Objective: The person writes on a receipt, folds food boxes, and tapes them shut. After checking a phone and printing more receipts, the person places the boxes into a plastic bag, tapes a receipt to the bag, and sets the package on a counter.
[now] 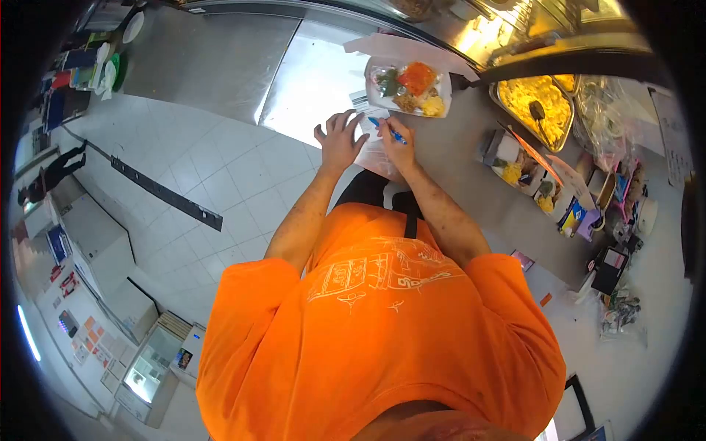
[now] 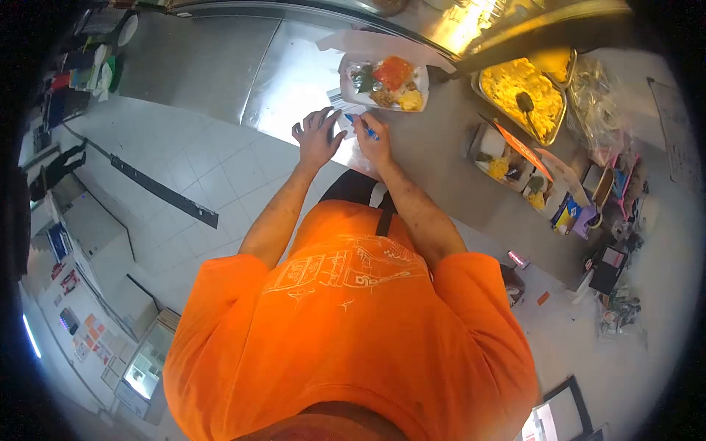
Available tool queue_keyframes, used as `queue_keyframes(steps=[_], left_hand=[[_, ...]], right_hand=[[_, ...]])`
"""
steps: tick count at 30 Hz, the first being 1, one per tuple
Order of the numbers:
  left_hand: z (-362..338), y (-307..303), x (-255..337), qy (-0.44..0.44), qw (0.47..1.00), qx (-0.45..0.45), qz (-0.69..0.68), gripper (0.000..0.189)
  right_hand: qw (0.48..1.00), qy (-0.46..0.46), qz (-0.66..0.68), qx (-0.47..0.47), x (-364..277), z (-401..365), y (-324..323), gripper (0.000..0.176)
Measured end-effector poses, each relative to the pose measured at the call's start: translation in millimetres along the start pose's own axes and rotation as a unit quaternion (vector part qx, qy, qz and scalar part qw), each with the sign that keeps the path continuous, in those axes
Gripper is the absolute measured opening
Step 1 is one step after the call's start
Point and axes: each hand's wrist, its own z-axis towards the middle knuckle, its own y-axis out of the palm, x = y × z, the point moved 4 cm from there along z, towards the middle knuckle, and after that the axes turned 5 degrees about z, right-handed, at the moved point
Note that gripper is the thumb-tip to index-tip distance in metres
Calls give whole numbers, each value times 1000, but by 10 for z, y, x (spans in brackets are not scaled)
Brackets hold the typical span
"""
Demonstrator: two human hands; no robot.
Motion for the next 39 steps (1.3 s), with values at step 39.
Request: queue_keyframes(steps=[39], left_hand=[[764, -328, 531, -77, 984, 128, -101, 66]], right_hand=[[924, -57, -328, 187, -404, 556, -893, 35]])
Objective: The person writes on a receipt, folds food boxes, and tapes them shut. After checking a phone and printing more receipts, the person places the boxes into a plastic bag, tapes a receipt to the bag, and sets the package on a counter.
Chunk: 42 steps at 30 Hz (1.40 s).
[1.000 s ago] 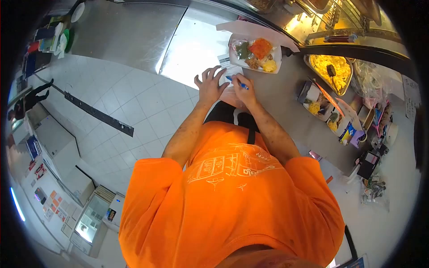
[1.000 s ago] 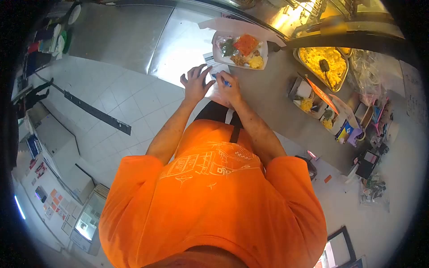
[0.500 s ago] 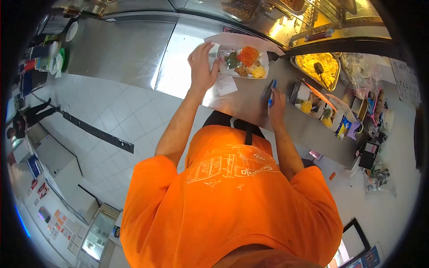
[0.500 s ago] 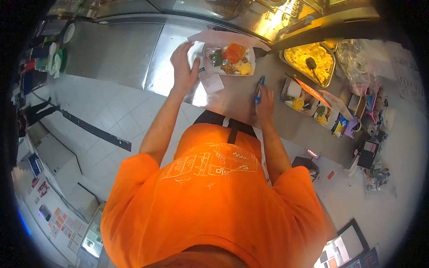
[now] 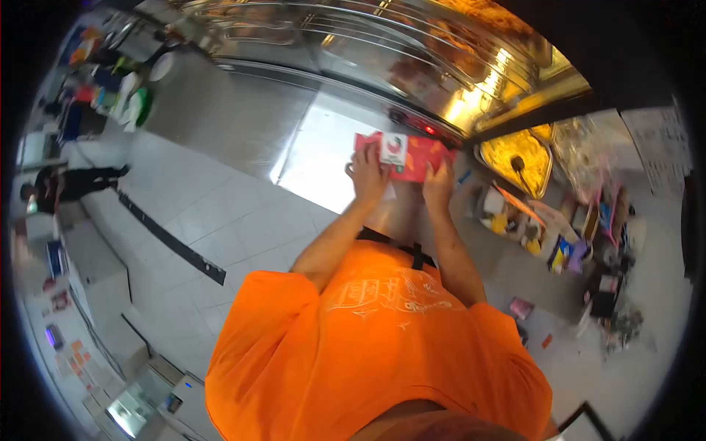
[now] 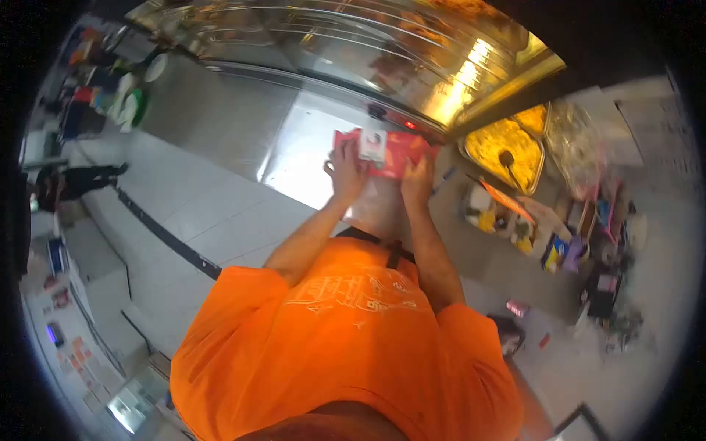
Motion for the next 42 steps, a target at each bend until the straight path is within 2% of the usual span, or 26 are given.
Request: queue_keyframes(steps=[1, 2, 3, 4, 5, 6, 7, 9, 10, 13, 14, 17, 20, 23, 25, 27, 29, 31, 32, 33, 34, 35, 37, 39, 40, 42], left_hand=[[-8, 166, -83, -30, 995, 7, -94, 77], [-15, 452, -244, -3, 991, 21, -130, 78], [2, 445, -245, -58, 985, -63, -147, 79], [10, 423, -237, -114, 971, -146, -151, 79], [3, 617, -400, -132, 959, -154, -200, 78], [74, 435, -387, -128, 951, -193, -203, 79], [87, 468, -500, -119, 930, -194, -290, 79], [149, 543, -620, -82, 862, -195, -461, 81], [148, 511, -657, -112, 849, -238, -458, 81], [218, 247, -564, -100, 864, -194, -453, 76], [248, 233, -552, -91, 871, -187, -446, 74], [321, 215, -567, -149, 870, -262, -390, 75], [422, 24, -463, -155, 860, -287, -391, 68], [429, 673, -826, -66, 848, -235, -470, 58], [368, 648, -725, -140, 773, -275, -555, 53], [400, 735, -800, -113, 817, -252, -506, 54], [443, 485, -496, -136, 832, -288, -455, 54], [440, 127, -411, -162, 860, -271, -401, 56], [444, 114, -422, -152, 892, -245, -349, 60], [458, -43, -347, -177, 888, -267, -329, 64], [452, 197, -465, -167, 895, -260, -322, 62], [446, 227, -464, -107, 909, -235, -326, 58], [398, 140, -365, -110, 891, -298, -323, 48], [274, 695, -644, 25, 963, -166, -210, 50], [228, 867, -731, 95, 980, -96, -147, 51], [228, 821, -682, 89, 942, -237, -218, 55]], right_hand=[[999, 40, 31, -15, 103, 26, 97, 36], [994, 92, 46, -41, 92, 27, 149, 38], [985, 145, 55, -73, 128, -6, 171, 40], [970, 168, 166, -62, 391, -59, 309, 40], [941, 193, 272, -46, 630, -76, 458, 40], [924, 180, 328, -73, 659, -27, 445, 38], [905, 168, 379, -97, 646, -13, 385, 36], [867, 202, 441, -115, 649, 19, 338, 35], [846, 216, 471, -122, 648, 76, 317, 34], [860, 256, 402, -181, 842, 186, 220, 35], [843, 243, 440, -191, 776, 204, 191, 34], [843, 309, 397, -191, 695, 258, 115, 35], [855, 323, 353, -199, 576, 295, 69, 37], [834, 330, 387, -211, 752, 236, 154, 44], [927, 193, 246, -205, 927, 222, 165, 46], [936, 182, 251, -168, 653, 203, 13, 45], [924, 248, 250, -147, 767, 173, -98, 45], [900, 297, 262, -185, 779, 161, 15, 43], [887, 297, 285, -208, 1098, 133, 173, 39], [874, 301, 324, -202, 1086, 118, 214, 39], [860, 305, 363, -188, 1041, 120, 212, 39], [857, 310, 365, -191, 1027, 110, 199, 40], [852, 323, 367, -188, 1001, 92, 178, 43], [853, 319, 366, -190, 897, 75, 132, 41], [848, 310, 385, -188, 1050, 42, 180, 40], [848, 303, 397, -178, 1138, -62, 249, 38]])
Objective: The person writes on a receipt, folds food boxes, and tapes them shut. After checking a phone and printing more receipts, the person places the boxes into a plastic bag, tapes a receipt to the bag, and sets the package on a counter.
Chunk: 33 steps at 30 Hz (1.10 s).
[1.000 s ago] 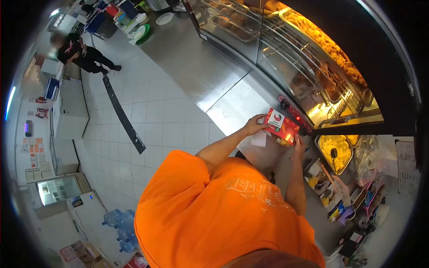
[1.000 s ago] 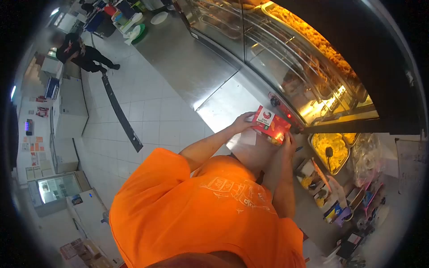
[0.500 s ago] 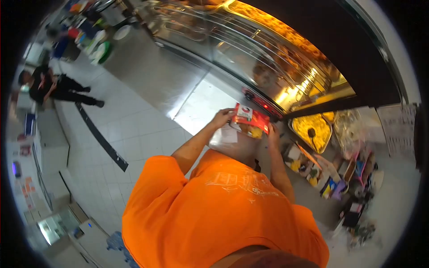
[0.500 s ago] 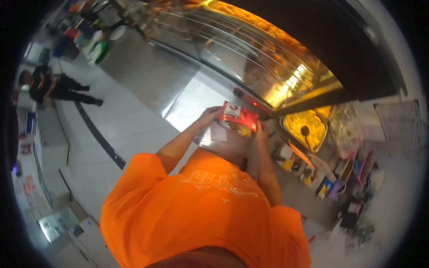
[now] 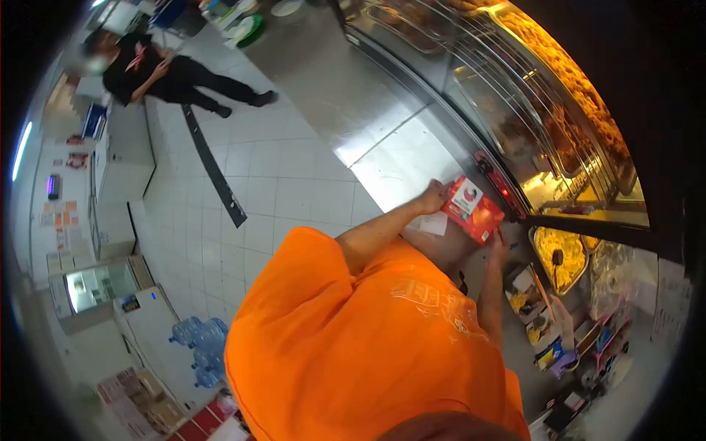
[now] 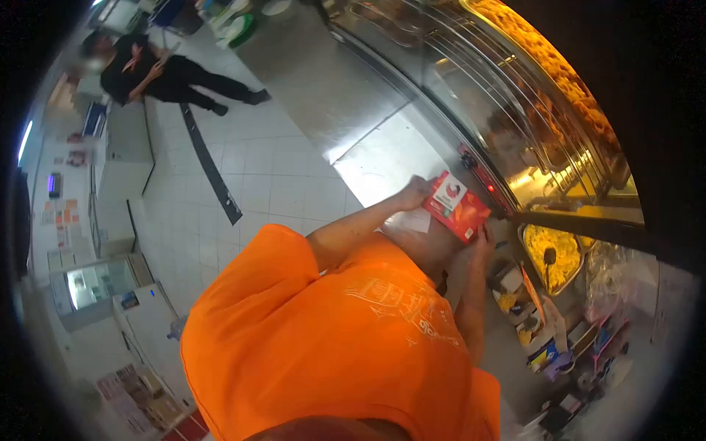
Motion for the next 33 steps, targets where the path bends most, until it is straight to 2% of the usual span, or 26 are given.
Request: queue_keyframes(steps=[1, 2, 4, 5, 6, 7, 8, 9, 10, 12, 14, 15, 18, 21, 24, 27, 30, 31, 33], left_hand=[[-42, -71, 62, -11, 997, -55, -44, 58], [-61, -142, 115, -28, 997, -69, 11, 55], [-4, -206, 288, -70, 988, -82, 113, 52], [32, -290, 379, -95, 979, -87, 161, 51], [41, -402, 489, -119, 973, -45, 190, 65], [84, -492, 590, -140, 966, -6, 218, 80], [242, -403, 593, -21, 970, -16, 243, 85], [465, -295, 470, 98, 956, -25, 274, 91], [713, -51, 382, 169, 943, -131, 255, 92], [708, -58, 581, 226, 901, -225, 294, 89], [141, -489, 1163, 196, 867, -206, 409, 83], [70, -530, 1163, 195, 867, -196, 414, 82], [-107, -491, 1186, 208, 871, -163, 414, 75], [32, -199, 839, 247, 882, -141, 377, 71], [-4, 18, 519, 267, 893, -67, 357, 72], [-131, -26, 596, 256, 891, -62, 370, 74], [-316, -226, 1011, 230, 874, -91, 418, 75], [-309, -255, 1061, 225, 864, -102, 439, 76], [-227, -217, 962, 234, 898, -53, 368, 70]], right_hand=[[1000, -2, -8, 3, 30, -50, 29, 38], [1000, -7, -21, 0, 73, -47, 31, 37], [999, 45, 27, -13, 138, 41, -68, 40], [996, 65, -42, -44, 74, 143, -133, 44], [988, 80, -113, -71, 10, 291, -204, 49], [955, -95, -266, -87, -308, 208, -46, 55], [871, -272, -398, -94, -601, -15, 122, 61], [782, -381, -466, -159, -841, -158, 352, 63], [672, -479, -523, -216, -995, -309, 497, 66], [664, -380, -580, -278, -953, -360, 537, 69], [632, -336, -632, -299, -1077, -597, 705, 59], [616, -312, -655, -308, -1104, -656, 783, 54], [526, -389, -681, -328, -824, -524, 584, 39], [535, -391, -681, -312, -939, -590, 471, 34], [526, -447, -642, -333, -894, -630, 434, 35], [545, -460, -610, -345, -816, -791, 459, 38], [638, -385, -600, -290, -852, -960, 593, 40], [653, -382, -590, -282, -825, -951, 640, 41], [690, -365, -571, -255, -748, -874, 631, 42]])
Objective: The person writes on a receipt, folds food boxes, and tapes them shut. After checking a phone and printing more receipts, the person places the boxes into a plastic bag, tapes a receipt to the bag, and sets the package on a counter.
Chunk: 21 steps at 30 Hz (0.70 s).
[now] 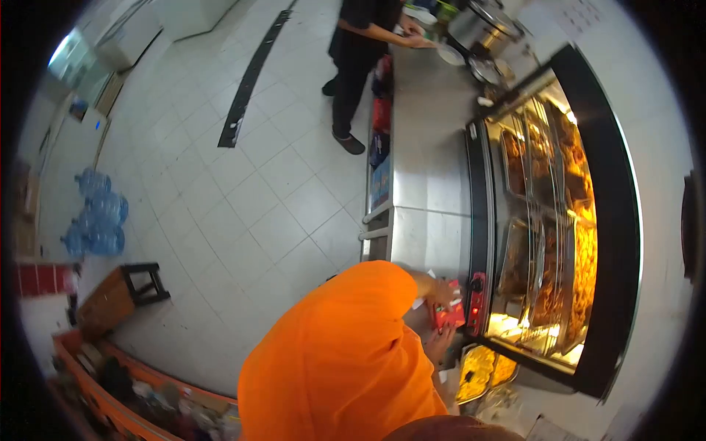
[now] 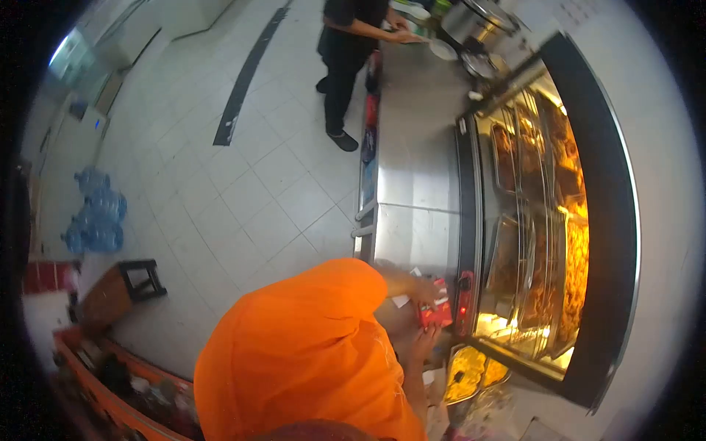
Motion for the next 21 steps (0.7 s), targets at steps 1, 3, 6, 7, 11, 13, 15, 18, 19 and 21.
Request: queue_keyframes(steps=[1, 3, 6, 7, 11, 13, 15, 18, 19, 21], left_hand=[[45, 135, -5, 5, 999, 27, -40, 67], [345, 963, -216, 29, 992, 98, -68, 65], [-17, 648, -230, -24, 975, 191, -116, 80], [-162, 401, -152, -80, 991, 91, -60, 82], [-370, -157, -117, -99, 987, 75, -102, 84], [-596, -249, -76, -289, 905, 185, -251, 55], [-912, 265, -37, -429, 860, 227, -156, 48], [-862, 538, 251, -546, 833, 26, -82, 78], [-839, 584, 351, -563, 821, 48, -85, 86], [-682, 702, 342, -662, 748, 13, -41, 77]], right_hand=[[999, -10, -25, 44, 134, 32, 108, 41], [996, 10, -13, 90, 76, 37, 113, 40], [991, 8, 6, 135, 118, -23, 66, 28], [997, 19, 13, 70, 148, -44, 11, 25], [994, 14, -46, 103, 129, -66, -72, 20], [987, 11, -56, 149, 83, -82, -57, 22], [984, 117, -10, 132, 63, -40, 16, 29], [968, 197, -1, 158, -18, -179, 78, 40], [968, 164, -41, 187, -94, -331, 81, 42], [950, 122, 36, 285, -319, -625, -431, 35]])
